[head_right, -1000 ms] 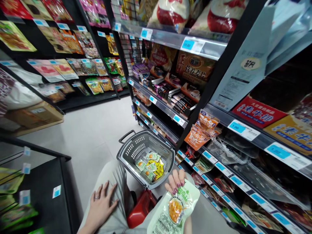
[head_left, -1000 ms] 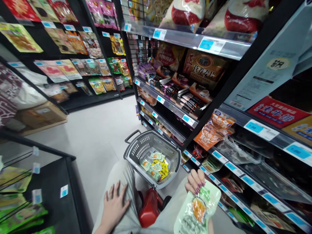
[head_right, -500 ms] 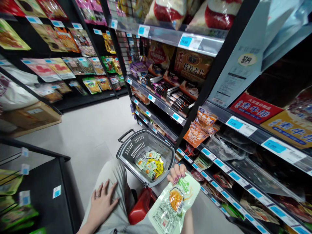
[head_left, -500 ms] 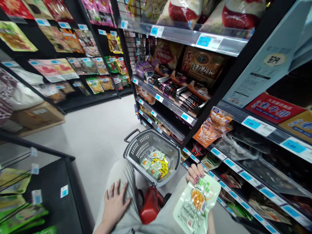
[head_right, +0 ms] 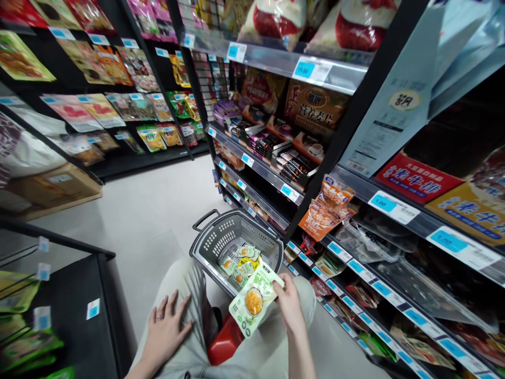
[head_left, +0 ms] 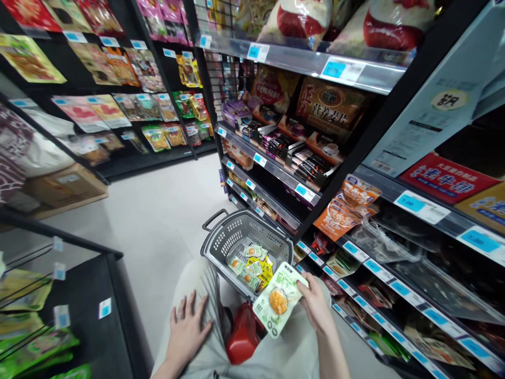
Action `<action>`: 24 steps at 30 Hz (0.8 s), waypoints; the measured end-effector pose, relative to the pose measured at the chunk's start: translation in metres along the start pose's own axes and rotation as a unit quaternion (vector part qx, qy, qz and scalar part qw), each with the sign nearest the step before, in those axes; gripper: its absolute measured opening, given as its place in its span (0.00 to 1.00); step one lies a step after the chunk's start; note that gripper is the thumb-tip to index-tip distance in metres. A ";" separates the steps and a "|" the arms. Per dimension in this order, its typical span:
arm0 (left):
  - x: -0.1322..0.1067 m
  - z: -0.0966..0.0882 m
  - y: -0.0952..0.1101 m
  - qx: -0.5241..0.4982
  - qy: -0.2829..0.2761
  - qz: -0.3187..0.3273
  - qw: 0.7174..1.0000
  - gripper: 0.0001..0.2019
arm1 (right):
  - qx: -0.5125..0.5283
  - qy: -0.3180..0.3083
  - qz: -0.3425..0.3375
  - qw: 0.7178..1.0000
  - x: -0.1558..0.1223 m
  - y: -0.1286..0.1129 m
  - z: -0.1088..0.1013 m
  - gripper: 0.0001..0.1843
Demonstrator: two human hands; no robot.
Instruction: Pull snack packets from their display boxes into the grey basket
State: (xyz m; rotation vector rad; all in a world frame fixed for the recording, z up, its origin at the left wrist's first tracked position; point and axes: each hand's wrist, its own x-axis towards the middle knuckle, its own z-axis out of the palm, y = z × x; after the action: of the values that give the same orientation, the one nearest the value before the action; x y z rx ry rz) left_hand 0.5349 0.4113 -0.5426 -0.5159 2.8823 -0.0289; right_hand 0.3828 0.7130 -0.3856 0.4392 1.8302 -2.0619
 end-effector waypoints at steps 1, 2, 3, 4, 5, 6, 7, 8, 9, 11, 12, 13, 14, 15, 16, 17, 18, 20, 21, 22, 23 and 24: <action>0.000 0.001 0.000 -0.002 0.001 0.001 1.000 0.31 | -0.028 -0.007 0.002 1.000 0.000 0.003 -0.001 0.15; 0.000 0.002 -0.001 -0.004 0.002 0.002 1.000 0.31 | -0.045 -0.011 0.001 0.999 0.001 0.006 -0.001 0.16; 0.000 0.003 -0.001 -0.005 0.005 0.002 1.000 0.31 | -0.055 -0.013 -0.002 0.998 0.003 0.008 -0.002 0.16; 0.001 0.003 -0.001 -0.005 0.006 0.002 1.000 0.31 | -0.056 -0.012 -0.004 0.998 0.004 0.010 -0.002 0.17; 0.001 0.003 0.000 -0.006 0.007 0.002 1.000 0.31 | -0.052 -0.008 -0.004 0.999 0.005 0.011 -0.002 0.17; 0.001 0.002 0.000 -0.007 0.007 0.002 1.000 0.31 | -0.046 -0.004 -0.004 0.999 0.006 0.012 -0.002 0.18; 0.001 0.000 0.000 -0.008 0.006 0.001 1.000 0.31 | -0.044 -0.001 -0.002 0.999 0.008 0.013 -0.002 0.18; 0.000 -0.001 0.000 -0.011 0.005 -0.001 1.000 0.31 | -0.049 0.001 -0.001 0.999 0.009 0.014 -0.003 0.17; 0.000 -0.003 0.000 -0.015 0.003 -0.001 1.000 0.31 | -0.066 0.004 -0.003 0.998 0.012 0.016 -0.004 0.17; 0.000 -0.006 0.001 -0.024 0.001 0.001 1.000 0.30 | -0.153 0.026 -0.016 0.988 0.018 0.022 -0.007 0.13; 0.000 -0.007 0.001 -0.028 0.001 0.002 1.000 0.30 | -0.215 0.049 -0.024 0.975 0.023 0.027 -0.009 0.11; 0.000 -0.007 0.001 -0.033 0.001 0.004 0.999 0.30 | -0.278 0.075 -0.028 0.957 0.028 0.033 -0.010 0.09; 0.000 -0.007 0.001 -0.038 0.000 0.004 0.999 0.30 | -0.339 0.099 -0.028 0.935 0.034 0.040 -0.011 0.06; 0.000 -0.007 0.001 -0.043 0.000 0.003 0.999 0.31 | -0.390 0.115 -0.021 0.913 0.041 0.047 -0.010 0.05; 0.000 -0.006 0.001 -0.048 -0.001 0.003 0.999 0.31 | -0.428 0.121 -0.010 0.896 0.047 0.055 -0.008 0.07; 0.000 -0.006 0.001 -0.051 0.000 0.001 0.999 0.31 | -0.454 0.119 0.000 0.883 0.054 0.063 -0.005 0.11; 0.000 -0.005 0.001 -0.054 0.001 0.001 0.999 0.31 | -0.471 0.112 0.008 0.875 0.061 0.071 0.000 0.14; 0.000 -0.004 0.001 -0.056 0.006 0.000 0.998 0.31 | -0.493 0.100 0.020 0.864 0.074 0.086 0.012 0.18; 0.000 -0.004 0.001 -0.055 0.007 0.000 0.998 0.31 | -0.501 0.095 0.028 0.860 0.079 0.093 0.018 0.19; 0.000 -0.003 0.000 -0.054 0.008 0.000 0.999 0.31 | -0.511 0.090 0.037 0.854 0.083 0.099 0.024 0.20; 0.000 -0.003 0.000 -0.052 0.008 0.000 0.999 0.31 | -0.522 0.086 0.045 0.847 0.087 0.104 0.028 0.20; -0.001 -0.002 -0.001 -0.049 0.008 0.000 0.999 0.31 | -0.532 0.082 0.050 0.841 0.090 0.108 0.030 0.19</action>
State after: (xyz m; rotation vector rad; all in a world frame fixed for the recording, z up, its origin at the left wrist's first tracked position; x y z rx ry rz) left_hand 0.5353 0.4107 -0.5402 -0.5367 2.9101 0.1090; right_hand 0.3517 0.6672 -0.5183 0.3598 2.6002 -0.6856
